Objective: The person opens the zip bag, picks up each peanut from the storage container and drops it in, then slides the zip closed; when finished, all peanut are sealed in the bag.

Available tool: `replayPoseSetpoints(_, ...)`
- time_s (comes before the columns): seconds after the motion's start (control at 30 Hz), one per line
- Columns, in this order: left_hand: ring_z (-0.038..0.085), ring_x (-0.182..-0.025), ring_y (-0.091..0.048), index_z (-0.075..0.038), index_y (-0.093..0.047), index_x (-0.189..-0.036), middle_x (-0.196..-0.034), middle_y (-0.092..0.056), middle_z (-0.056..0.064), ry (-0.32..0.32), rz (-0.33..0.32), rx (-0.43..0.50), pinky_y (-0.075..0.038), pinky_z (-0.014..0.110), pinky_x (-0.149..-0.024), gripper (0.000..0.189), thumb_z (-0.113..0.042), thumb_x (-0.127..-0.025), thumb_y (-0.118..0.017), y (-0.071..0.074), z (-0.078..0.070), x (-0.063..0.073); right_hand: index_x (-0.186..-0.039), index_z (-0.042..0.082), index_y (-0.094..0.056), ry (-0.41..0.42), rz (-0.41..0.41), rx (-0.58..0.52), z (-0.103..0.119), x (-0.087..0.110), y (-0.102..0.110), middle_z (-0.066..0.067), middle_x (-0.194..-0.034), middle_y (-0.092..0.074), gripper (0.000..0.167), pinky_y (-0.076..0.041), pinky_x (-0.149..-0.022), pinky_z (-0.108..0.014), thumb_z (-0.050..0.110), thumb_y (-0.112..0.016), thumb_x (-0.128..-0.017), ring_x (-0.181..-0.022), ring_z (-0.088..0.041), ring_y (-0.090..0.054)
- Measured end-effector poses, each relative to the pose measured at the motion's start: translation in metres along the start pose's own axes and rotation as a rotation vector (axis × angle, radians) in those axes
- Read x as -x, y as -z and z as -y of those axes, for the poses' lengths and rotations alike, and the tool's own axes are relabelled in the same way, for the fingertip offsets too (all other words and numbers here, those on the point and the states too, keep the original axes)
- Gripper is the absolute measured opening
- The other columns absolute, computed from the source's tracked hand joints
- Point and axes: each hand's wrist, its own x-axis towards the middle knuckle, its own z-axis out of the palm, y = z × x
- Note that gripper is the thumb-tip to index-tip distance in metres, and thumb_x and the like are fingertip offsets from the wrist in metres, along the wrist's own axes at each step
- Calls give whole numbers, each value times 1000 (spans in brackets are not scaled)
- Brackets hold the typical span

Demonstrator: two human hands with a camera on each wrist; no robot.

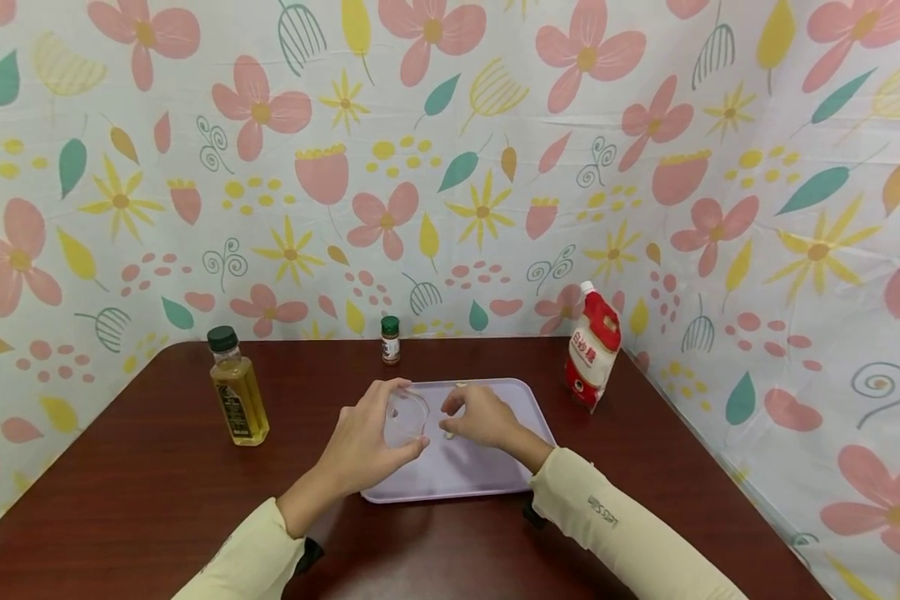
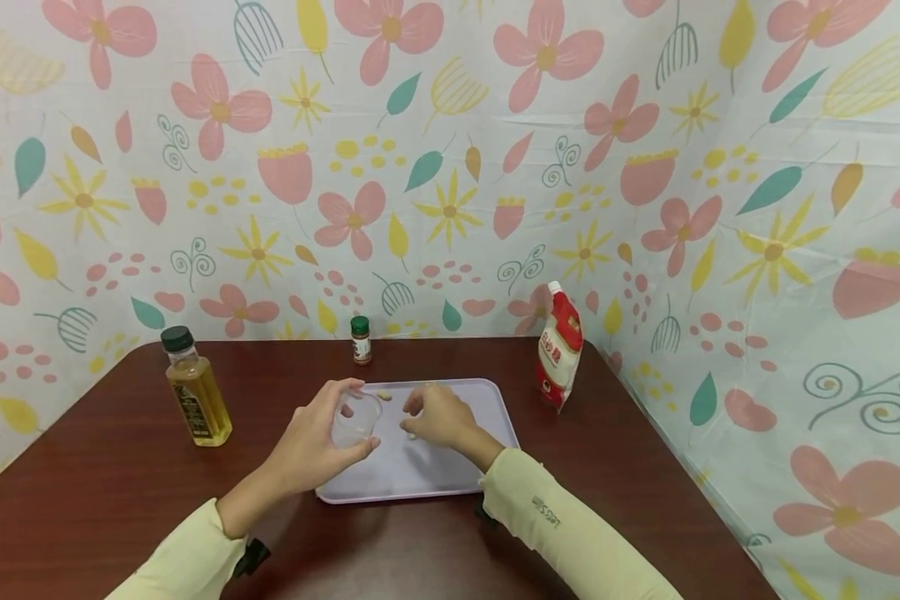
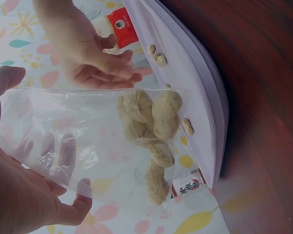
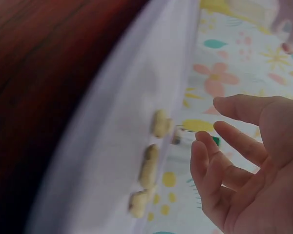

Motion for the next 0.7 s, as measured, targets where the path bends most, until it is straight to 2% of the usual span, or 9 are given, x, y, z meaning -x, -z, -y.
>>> replayPoseSetpoints(0.33, 10, -89, -53, -12, -48, -135, -118, -58, 1, 3, 8, 10, -38, 37, -72, 71, -40, -78, -80, -1, -1, 1, -95, 12, -76, -72, 41, 94, -11, -4, -4, 1, -92, -74, 23, -52, -67, -37, 20, -85, -76, -83, -15, -67)
replayPoseSetpoints(0.6, 9, -87, -52, -11, -49, -134, -119, -60, 4, 3, 8, 21, -39, 36, -71, 71, -40, -78, -81, -3, -1, 1, -89, 14, -77, -76, 66, 117, -19, -5, -10, 8, -83, -72, 18, -52, -66, -35, 20, -86, -75, -76, -8, -64)
replayPoseSetpoints(0.7, 12, -87, -54, -12, -49, -135, -121, -59, 2, 5, 8, 19, -39, 36, -71, 71, -39, -77, -81, -3, 0, 2, -86, 15, -76, -68, 74, 117, -20, -5, -13, 9, -79, -71, 15, -51, -66, -34, 20, -85, -76, -73, -7, -63)
